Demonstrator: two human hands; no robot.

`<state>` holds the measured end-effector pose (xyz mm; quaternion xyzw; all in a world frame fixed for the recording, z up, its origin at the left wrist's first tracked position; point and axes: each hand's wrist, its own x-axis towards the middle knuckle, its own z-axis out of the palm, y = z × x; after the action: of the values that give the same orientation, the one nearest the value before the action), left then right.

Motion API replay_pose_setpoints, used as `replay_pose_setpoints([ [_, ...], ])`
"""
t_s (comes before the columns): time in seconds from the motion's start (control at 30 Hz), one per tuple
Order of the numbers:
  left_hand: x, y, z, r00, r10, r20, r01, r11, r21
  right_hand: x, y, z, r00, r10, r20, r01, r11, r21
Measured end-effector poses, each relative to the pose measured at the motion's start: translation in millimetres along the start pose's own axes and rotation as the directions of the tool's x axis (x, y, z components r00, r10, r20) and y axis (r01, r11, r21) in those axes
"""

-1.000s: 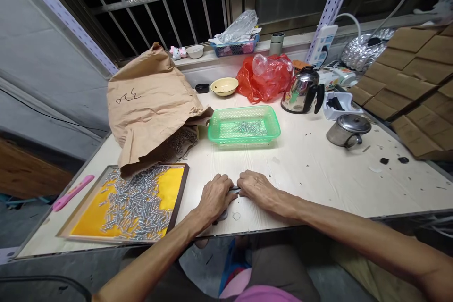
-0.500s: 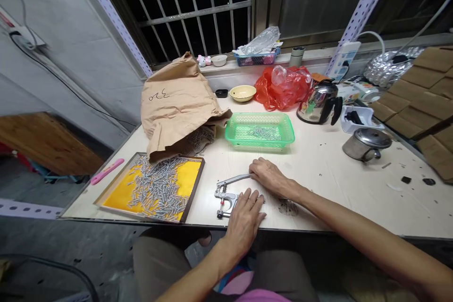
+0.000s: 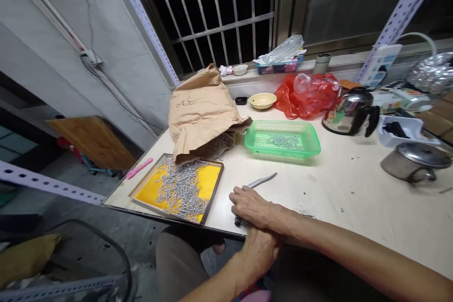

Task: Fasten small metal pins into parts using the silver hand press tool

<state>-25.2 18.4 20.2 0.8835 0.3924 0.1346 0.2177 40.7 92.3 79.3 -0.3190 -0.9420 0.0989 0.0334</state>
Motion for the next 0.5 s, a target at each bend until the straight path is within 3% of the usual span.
replay_pose_setpoints([
  [0.13,-7,-1,-3.4,1.0,0.007,-0.022,-0.007,1.0,0.002,12,2,-1,0.991,-0.117,-0.062,0.118,0.993,0.02],
  [0.2,-9,-6,-22.6,0.998,-0.009,-0.061,0.013,0.998,0.061,12,10,-15,0.98,-0.053,-0.19,0.071,0.993,0.09],
  [0.27,-10,-21,-54.6,0.983,-0.08,-0.165,0.105,0.983,0.148,5,26,-37,0.927,0.076,-0.366,-0.016,0.986,0.163],
  [0.3,-10,-32,-73.8,0.96,-0.147,-0.238,0.192,0.965,0.18,-1,38,-50,0.881,0.142,-0.452,-0.06,0.98,0.191],
  [0.4,-11,-73,-129.8,0.828,-0.357,-0.432,0.499,0.82,0.279,-26,83,-84,0.734,0.323,-0.598,-0.247,0.947,0.207],
  [0.43,-12,-88,-144.0,0.786,-0.411,-0.462,0.577,0.758,0.306,-34,99,-91,0.703,0.357,-0.615,-0.314,0.932,0.182],
  [0.5,-13,-113,-162.2,0.742,-0.479,-0.47,0.658,0.655,0.372,-50,125,-97,0.663,0.41,-0.626,-0.462,0.883,0.089],
])
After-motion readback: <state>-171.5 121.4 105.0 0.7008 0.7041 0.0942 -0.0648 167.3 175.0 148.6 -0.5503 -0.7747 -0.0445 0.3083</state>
